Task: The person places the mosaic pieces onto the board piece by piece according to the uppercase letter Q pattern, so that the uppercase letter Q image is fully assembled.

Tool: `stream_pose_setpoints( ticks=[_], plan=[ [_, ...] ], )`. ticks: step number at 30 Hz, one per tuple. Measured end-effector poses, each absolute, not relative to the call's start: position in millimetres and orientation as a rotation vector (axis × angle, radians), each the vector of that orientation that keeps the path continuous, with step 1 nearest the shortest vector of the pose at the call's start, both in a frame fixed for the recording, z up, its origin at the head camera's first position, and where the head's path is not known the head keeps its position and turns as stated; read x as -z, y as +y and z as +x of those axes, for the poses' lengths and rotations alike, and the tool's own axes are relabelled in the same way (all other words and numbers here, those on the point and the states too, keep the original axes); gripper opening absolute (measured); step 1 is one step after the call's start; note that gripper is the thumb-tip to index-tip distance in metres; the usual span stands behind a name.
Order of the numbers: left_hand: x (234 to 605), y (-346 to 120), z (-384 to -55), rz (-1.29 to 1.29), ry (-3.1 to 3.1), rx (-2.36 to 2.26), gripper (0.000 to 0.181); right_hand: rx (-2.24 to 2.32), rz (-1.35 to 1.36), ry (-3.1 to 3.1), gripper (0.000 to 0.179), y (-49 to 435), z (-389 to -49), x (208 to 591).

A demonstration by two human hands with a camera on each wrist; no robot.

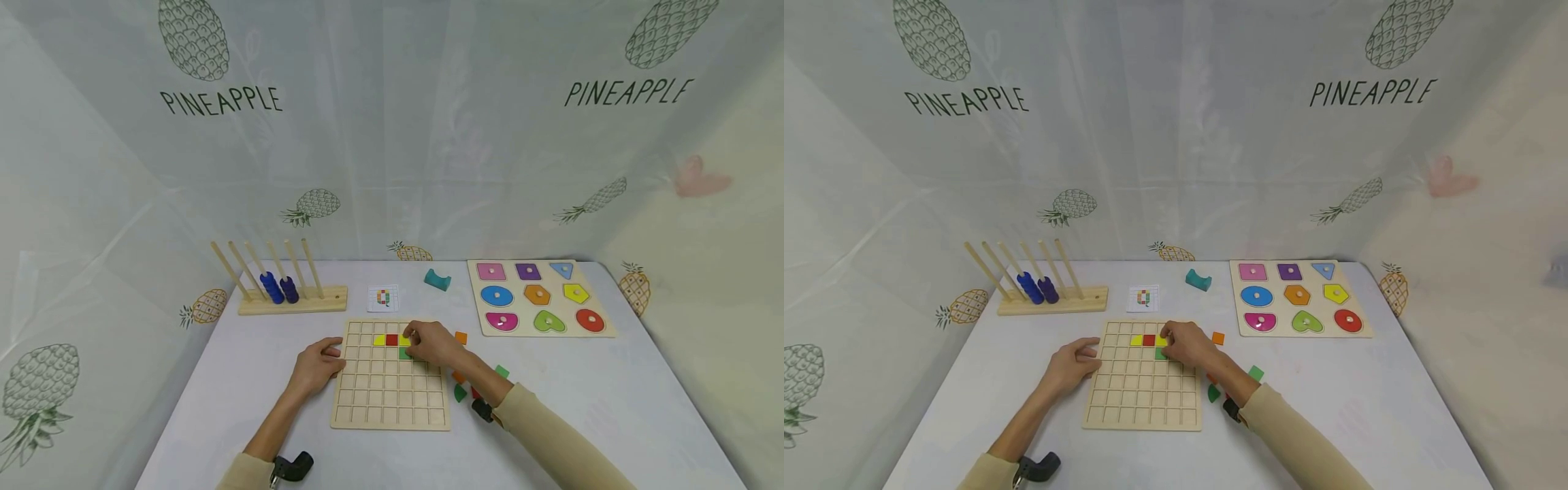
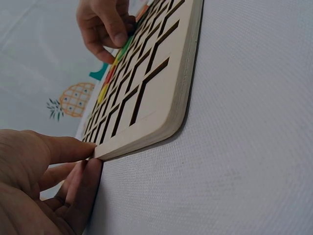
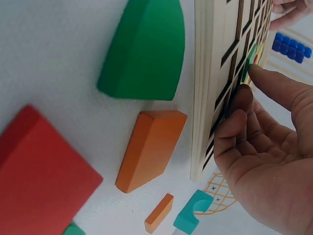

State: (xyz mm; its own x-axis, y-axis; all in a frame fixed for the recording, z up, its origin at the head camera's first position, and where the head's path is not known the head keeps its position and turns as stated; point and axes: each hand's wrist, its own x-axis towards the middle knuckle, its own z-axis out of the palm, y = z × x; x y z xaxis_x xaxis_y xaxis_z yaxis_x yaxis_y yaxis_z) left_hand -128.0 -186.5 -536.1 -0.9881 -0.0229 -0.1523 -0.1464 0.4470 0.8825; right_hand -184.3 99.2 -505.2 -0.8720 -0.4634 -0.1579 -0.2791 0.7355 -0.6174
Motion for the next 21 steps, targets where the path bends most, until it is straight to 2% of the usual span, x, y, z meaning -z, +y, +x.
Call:
stream_pose_setpoints(
  ticks=[11,21],
  plan=[
    [536,-187,-129,-0.153,2.575,-1.575,0.051,0.954,-0.503,2.59,0.021,111,-183,493],
    [537,-186,-129,-0.152,2.58,-1.569,0.051,0.964,-0.491,2.576,0.014,175,-174,478]
  ],
)
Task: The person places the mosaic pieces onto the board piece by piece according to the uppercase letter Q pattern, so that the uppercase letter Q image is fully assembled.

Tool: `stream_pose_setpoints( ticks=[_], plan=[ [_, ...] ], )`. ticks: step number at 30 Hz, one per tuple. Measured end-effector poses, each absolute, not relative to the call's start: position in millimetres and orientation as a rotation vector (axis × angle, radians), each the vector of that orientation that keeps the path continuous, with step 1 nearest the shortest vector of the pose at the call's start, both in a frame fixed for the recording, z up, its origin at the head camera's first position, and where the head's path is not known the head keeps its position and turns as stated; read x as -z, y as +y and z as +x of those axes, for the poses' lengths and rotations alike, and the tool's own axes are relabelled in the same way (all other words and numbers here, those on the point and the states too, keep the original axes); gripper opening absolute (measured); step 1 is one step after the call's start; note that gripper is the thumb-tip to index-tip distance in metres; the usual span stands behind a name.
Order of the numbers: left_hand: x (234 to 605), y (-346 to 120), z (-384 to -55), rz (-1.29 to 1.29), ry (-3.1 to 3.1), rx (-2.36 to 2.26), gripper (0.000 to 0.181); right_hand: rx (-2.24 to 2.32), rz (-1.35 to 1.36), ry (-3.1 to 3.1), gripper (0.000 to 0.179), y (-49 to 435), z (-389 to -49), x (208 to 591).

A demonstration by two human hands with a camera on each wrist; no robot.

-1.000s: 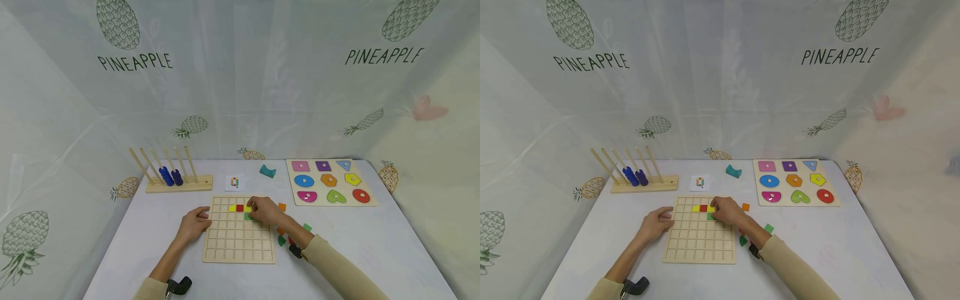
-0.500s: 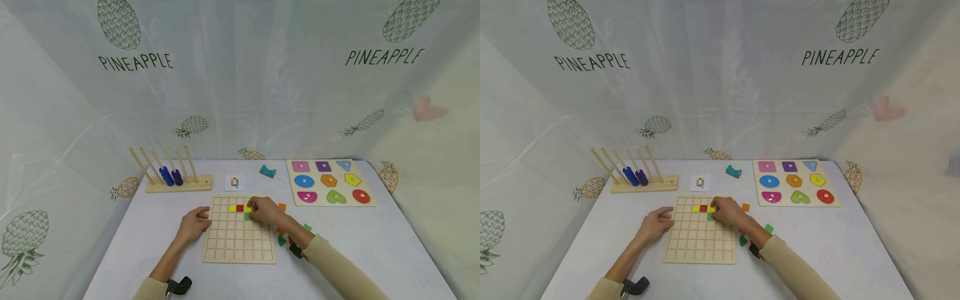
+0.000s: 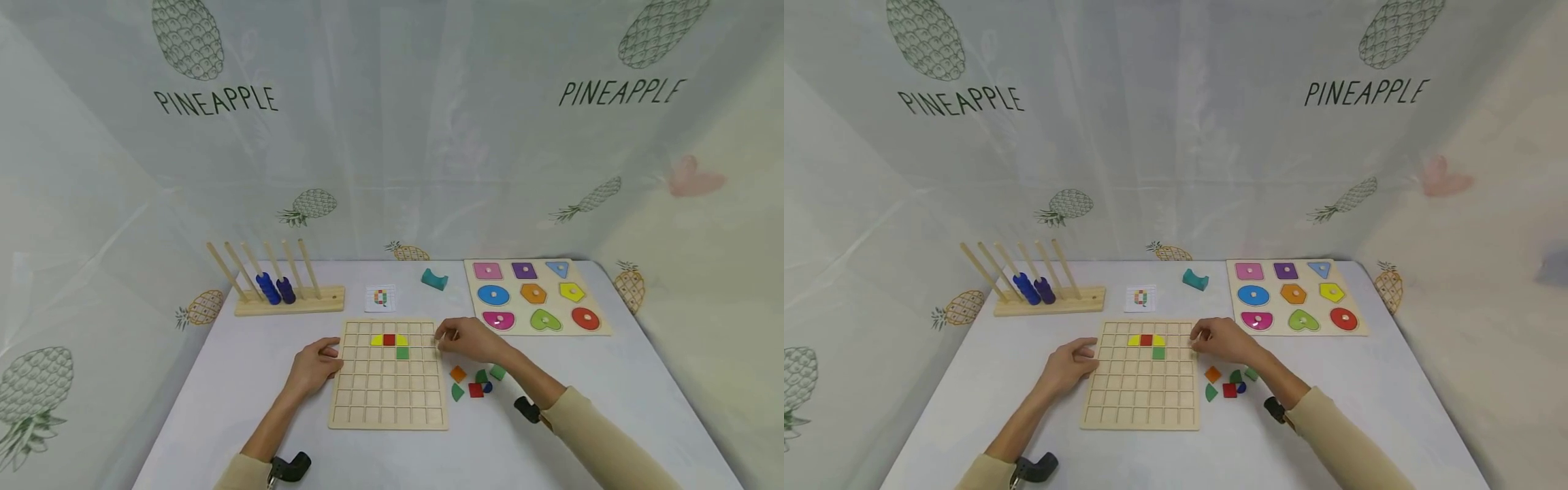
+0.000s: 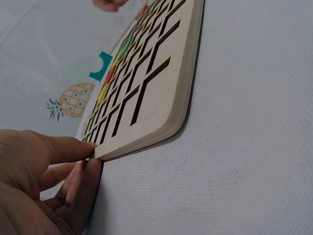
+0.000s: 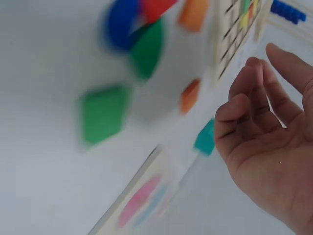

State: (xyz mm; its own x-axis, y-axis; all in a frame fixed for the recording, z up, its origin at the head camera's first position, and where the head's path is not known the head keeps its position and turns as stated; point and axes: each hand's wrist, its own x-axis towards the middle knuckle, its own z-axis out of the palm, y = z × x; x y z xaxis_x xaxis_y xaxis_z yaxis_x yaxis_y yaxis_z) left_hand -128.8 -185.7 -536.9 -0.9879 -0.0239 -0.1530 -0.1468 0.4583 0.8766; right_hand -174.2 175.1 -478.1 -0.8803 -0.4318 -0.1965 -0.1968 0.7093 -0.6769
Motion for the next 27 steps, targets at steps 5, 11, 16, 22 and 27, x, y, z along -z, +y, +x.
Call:
stream_pose_setpoints(
  ticks=[5,11,16,22,27],
  plan=[
    [537,-187,-128,-0.152,2.576,-1.566,0.051,0.961,-0.436,2.588,0.014,214,-164,484],
    [536,-187,-128,-0.148,2.58,-1.564,0.051,0.969,-0.331,2.565,0.018,255,-149,490],
    [537,-186,-128,-0.143,2.572,-1.572,0.051,0.923,-0.317,2.578,0.03,278,-140,499],
    [535,-185,-128,-0.145,2.566,-1.583,0.051,0.863,-0.323,2.639,0.029,277,-138,506],
    [533,-185,-127,-0.159,2.573,-1.576,0.051,0.826,-0.32,2.656,0.028,273,-140,506]
  ],
)
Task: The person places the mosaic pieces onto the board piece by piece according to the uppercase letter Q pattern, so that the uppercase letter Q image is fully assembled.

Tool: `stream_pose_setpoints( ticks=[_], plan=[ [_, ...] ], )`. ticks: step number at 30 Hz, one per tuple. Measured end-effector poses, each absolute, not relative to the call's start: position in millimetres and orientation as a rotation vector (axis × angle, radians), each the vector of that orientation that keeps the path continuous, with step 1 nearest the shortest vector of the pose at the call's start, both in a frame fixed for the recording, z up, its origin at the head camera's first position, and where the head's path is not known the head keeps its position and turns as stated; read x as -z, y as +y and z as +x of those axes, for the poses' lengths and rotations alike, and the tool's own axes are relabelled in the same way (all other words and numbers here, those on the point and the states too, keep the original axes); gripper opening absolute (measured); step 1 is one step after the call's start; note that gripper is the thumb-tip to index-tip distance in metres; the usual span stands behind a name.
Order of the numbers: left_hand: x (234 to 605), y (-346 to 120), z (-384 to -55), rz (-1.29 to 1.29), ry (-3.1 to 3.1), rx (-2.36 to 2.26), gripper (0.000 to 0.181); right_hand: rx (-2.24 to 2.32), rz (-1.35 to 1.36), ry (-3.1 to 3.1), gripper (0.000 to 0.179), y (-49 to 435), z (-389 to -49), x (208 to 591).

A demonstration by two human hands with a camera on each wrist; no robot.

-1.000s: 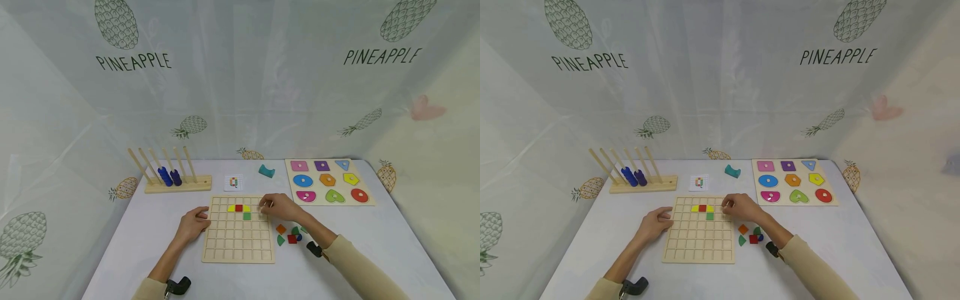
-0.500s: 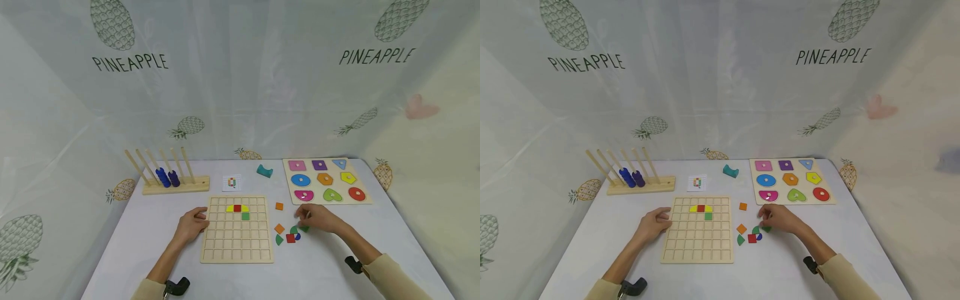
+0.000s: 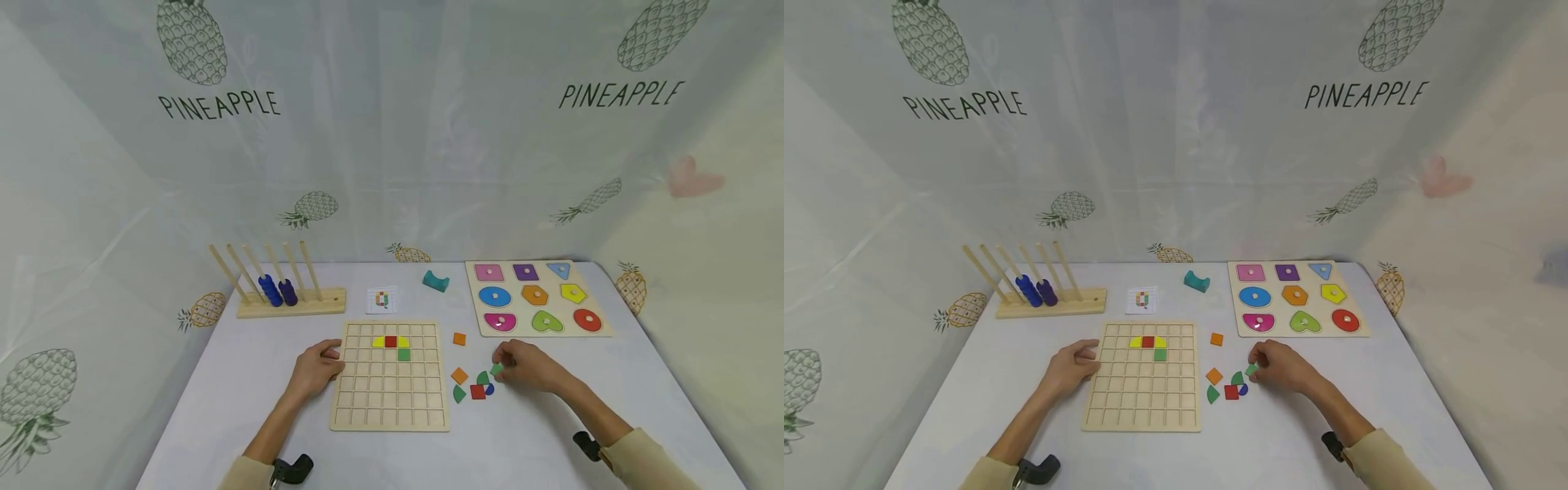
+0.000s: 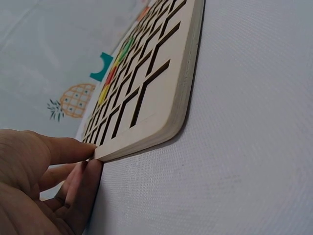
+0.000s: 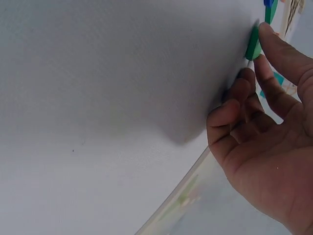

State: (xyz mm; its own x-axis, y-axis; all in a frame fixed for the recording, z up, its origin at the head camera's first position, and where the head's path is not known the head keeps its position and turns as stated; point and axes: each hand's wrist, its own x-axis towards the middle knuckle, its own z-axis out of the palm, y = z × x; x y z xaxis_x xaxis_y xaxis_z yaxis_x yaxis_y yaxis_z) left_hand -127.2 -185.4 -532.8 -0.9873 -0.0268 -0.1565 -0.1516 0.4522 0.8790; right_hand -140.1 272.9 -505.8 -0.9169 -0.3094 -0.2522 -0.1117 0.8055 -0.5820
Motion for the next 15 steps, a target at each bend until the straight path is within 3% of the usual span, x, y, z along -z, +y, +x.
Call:
stream_pose_setpoints(
  ticks=[15],
  plan=[
    [534.1,-186.1,-126.7,-0.142,2.582,-1.568,0.05,0.871,-0.366,2.677,0.027,270.5,-139.0,506.2]
  ],
)
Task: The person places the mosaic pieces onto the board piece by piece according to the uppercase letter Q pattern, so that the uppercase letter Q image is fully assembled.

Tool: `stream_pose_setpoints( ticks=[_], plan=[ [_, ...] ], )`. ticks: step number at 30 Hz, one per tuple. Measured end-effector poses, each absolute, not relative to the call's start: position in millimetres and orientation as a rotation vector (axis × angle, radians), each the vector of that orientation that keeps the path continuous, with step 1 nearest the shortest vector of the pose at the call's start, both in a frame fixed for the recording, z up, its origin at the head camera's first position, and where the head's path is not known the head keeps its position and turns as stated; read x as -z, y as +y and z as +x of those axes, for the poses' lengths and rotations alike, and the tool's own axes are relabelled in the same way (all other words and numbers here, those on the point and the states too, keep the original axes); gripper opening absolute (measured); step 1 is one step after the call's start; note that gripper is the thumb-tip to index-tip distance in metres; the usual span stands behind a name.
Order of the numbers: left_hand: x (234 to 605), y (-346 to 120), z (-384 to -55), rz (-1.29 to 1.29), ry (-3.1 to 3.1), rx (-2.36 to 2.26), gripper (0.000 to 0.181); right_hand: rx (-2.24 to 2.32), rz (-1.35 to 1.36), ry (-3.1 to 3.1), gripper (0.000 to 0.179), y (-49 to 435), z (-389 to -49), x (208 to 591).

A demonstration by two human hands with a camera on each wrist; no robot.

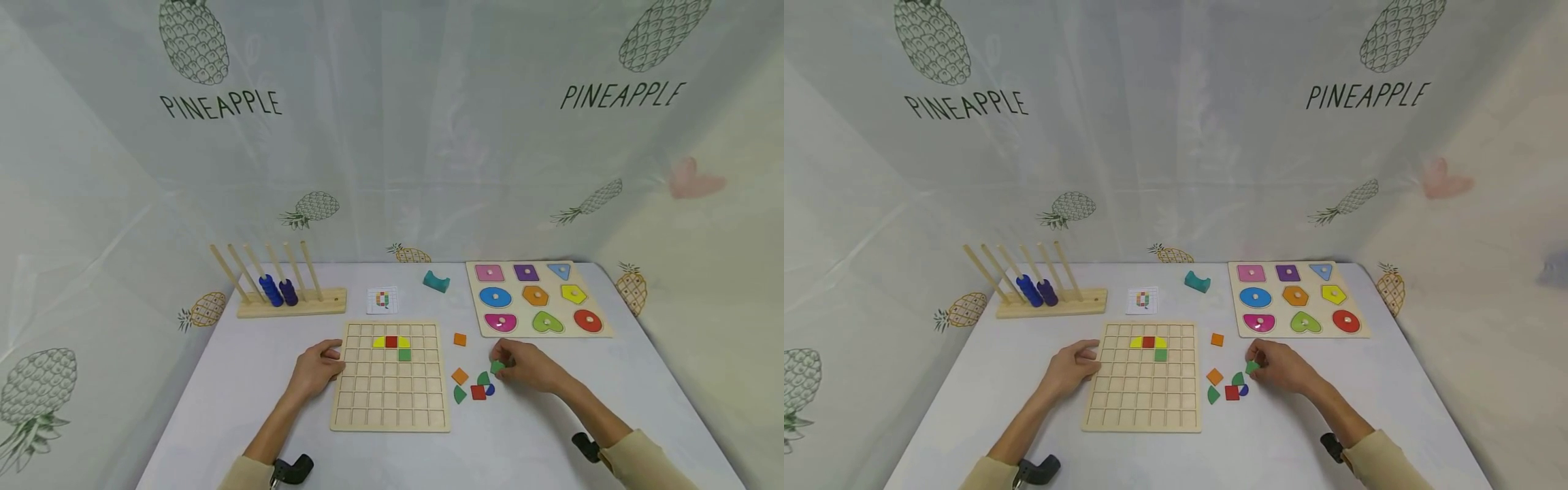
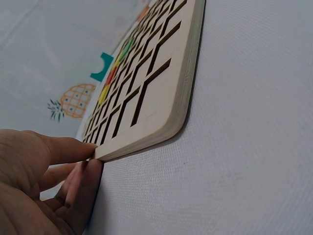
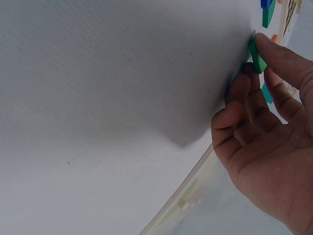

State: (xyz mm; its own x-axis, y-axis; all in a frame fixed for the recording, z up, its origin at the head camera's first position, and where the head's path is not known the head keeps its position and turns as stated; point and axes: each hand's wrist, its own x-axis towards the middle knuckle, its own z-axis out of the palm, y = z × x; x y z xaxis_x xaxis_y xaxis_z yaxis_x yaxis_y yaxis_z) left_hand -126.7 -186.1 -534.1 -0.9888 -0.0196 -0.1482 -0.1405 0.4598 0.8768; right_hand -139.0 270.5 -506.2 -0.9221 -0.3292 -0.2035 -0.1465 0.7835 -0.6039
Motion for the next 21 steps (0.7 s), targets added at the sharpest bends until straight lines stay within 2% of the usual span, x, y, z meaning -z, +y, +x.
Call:
stream_pose_setpoints(
  ticks=[21],
  plan=[
    [535.3,-187.0,-127.4,-0.146,2.577,-1.571,0.05,0.88,-0.382,2.695,0.023,268.8,-143.5,505.4]
  ],
)
